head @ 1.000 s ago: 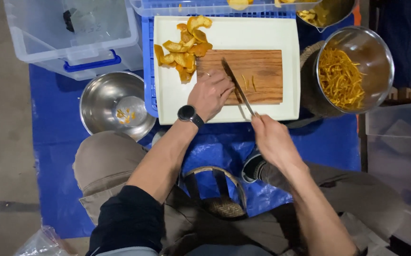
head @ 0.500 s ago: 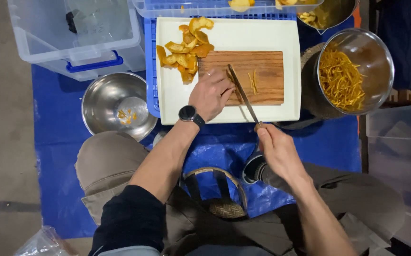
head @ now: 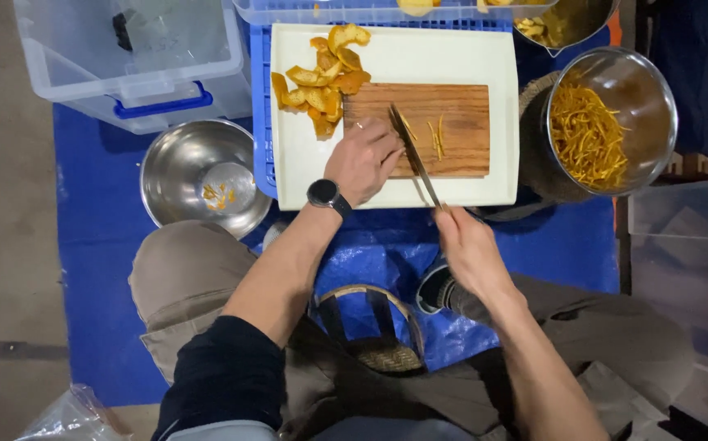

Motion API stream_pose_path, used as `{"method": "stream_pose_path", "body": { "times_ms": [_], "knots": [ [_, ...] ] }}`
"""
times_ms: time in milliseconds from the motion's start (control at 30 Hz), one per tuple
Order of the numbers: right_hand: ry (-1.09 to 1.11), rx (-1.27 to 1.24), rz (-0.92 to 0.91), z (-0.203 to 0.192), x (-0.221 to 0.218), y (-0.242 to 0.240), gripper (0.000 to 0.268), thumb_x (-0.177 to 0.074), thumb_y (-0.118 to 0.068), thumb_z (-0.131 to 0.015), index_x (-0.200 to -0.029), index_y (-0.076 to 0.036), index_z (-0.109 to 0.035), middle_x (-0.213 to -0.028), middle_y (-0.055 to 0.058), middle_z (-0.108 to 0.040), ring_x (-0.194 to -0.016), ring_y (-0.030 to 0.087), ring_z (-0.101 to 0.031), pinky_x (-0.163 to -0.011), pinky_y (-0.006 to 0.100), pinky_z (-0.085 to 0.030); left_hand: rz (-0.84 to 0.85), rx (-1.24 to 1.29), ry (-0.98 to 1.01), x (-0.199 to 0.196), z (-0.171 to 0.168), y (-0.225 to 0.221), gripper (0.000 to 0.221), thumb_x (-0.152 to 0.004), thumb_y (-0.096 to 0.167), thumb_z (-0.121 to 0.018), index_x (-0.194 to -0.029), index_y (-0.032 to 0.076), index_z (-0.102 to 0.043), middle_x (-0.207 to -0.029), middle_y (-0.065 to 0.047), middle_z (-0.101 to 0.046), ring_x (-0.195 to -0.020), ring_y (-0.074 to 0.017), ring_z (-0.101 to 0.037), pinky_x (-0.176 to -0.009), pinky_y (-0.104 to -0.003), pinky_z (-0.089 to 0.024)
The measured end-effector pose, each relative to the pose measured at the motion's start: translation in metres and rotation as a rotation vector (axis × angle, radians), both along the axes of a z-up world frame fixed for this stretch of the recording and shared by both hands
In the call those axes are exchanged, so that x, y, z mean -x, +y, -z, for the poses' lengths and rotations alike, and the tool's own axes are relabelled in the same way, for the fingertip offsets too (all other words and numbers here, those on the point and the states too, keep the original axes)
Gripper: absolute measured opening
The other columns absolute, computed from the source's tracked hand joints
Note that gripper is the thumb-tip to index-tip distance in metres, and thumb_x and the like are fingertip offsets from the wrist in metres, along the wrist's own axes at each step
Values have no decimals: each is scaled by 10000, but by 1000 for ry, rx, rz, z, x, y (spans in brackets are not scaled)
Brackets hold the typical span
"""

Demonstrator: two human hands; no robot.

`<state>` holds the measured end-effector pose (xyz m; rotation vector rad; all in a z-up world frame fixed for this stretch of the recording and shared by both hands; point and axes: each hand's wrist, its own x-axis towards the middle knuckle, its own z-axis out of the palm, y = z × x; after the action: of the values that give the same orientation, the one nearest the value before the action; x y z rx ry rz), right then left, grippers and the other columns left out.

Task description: Julienning orange peels into thin strips using a knife on a wooden cutting board while sitting on the floor.

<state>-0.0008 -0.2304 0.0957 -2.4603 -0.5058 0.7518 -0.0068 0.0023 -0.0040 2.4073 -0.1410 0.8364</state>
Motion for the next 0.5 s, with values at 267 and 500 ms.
{"method": "stream_pose_path", "body": {
  "times_ms": [267,500],
  "knots": [
    [-15,-2,6,-15,3,-11,375,-1078,-346,-447,-1182,-119,-726,-882,228,-758,-1004,467,-694,-860,600,-521,18,26,-17,-1,0,1,120,-976,147,-683,-876,82,-676,-857,-86,-628,-896,-308,-674,-859,-372,-546],
    [53,133,-1,-28,5,9,437,-1071,-388,-413,-1222,-121,-725,-934,231,-772,-1022,468,-699,-873,600,-524,26,62,2,-2,9,0,99,-983,135,-682,-902,80,-698,-892,-82,-644,-945,-282,-672,-884,-353,-534]
  ]
}}
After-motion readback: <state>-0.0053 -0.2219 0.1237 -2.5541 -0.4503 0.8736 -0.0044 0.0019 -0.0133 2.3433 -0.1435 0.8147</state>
